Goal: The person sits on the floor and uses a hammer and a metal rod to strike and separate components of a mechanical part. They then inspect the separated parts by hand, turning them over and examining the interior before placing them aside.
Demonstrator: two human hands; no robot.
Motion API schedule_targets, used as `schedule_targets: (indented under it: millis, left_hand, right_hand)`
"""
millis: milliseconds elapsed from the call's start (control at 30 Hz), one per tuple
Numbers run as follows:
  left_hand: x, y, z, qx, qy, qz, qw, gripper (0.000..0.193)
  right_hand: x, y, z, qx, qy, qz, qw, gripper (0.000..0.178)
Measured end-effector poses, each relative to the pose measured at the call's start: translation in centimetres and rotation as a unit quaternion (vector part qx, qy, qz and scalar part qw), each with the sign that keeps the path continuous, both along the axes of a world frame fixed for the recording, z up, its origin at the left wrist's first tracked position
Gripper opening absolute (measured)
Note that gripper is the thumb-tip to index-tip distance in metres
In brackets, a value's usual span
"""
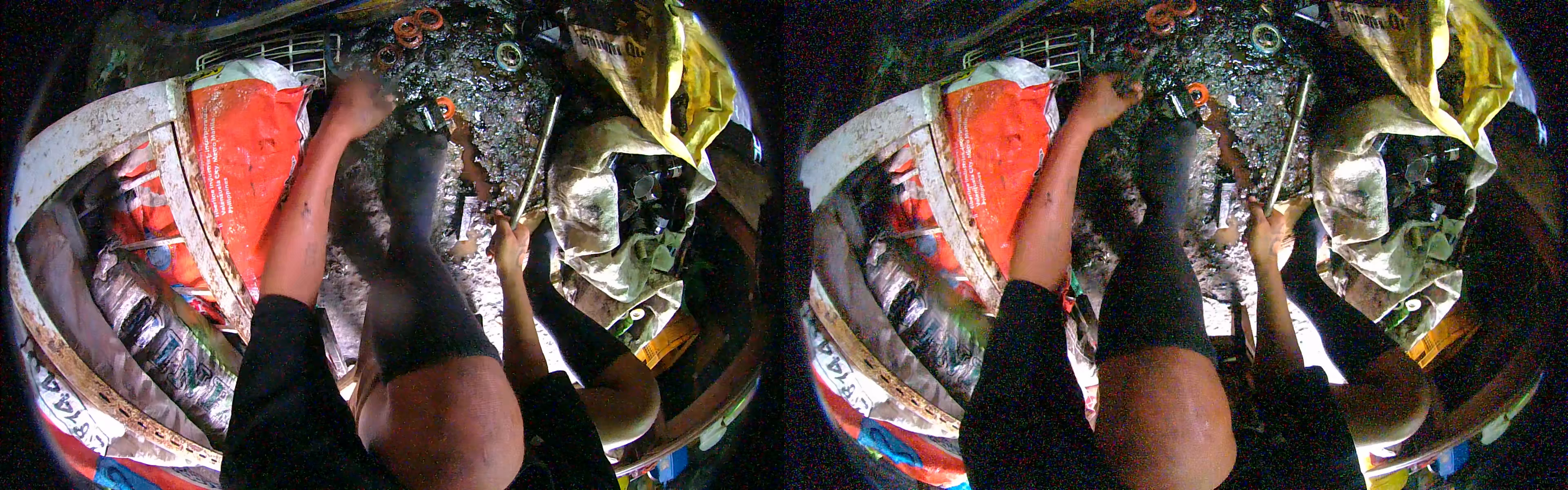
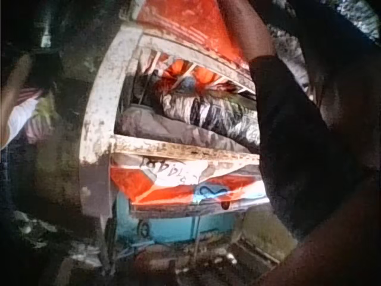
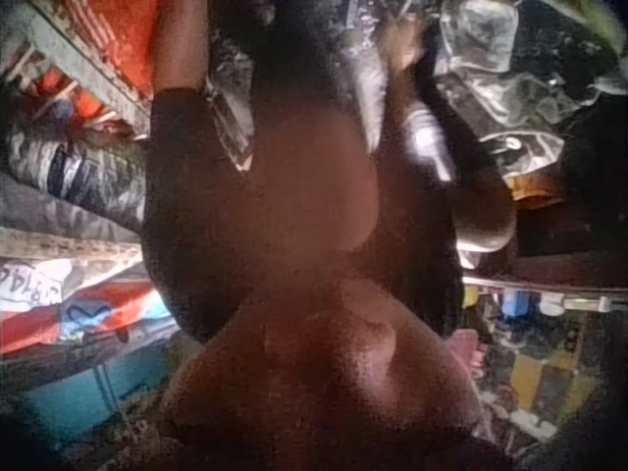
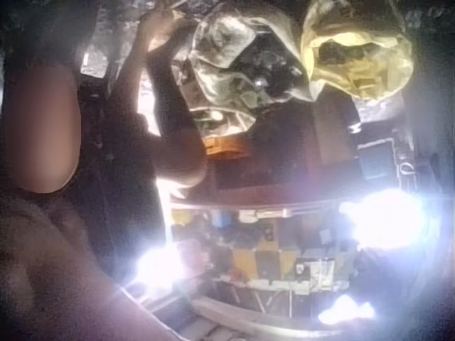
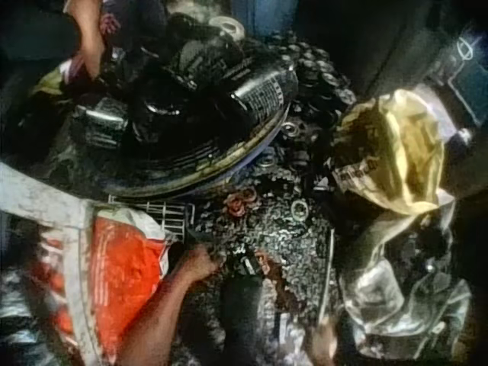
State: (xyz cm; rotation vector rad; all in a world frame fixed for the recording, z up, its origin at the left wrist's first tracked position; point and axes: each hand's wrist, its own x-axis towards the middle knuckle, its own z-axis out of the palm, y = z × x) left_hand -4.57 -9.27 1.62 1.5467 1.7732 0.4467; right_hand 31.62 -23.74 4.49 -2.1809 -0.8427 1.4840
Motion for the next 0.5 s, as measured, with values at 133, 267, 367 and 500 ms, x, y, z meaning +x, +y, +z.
schedule_targets:
  millis: [133,267,367,500]
  left_hand:
    - [0.9,-4.1,0.4,-0.010,0.036,-0.043,0.998,0.018]
    - [1.2,-5.2,-1.0,-0.027,0.033,-0.021,0.999,0.020]
    - [1.5,-5.1,-1.1,-0.004,0.021,-0.025,0.999,0.024]
    - [1.8,-5.0,-1.0,-0.012,0.038,-0.047,0.998,0.030]
  right_hand:
    - [-0.7,-0.3,0.1,0.024,0.034,-0.010,0.999,0.030]
    - [-0.8,-0.3,0.1,-0.010,0.052,-0.023,0.998,0.029]
    - [-0.9,-0.5,-0.1,0.001,0.010,0.010,1.000,0.029]
    - [-2.9,0.1,2.0,-0.025,0.056,-0.015,0.998,0.032]
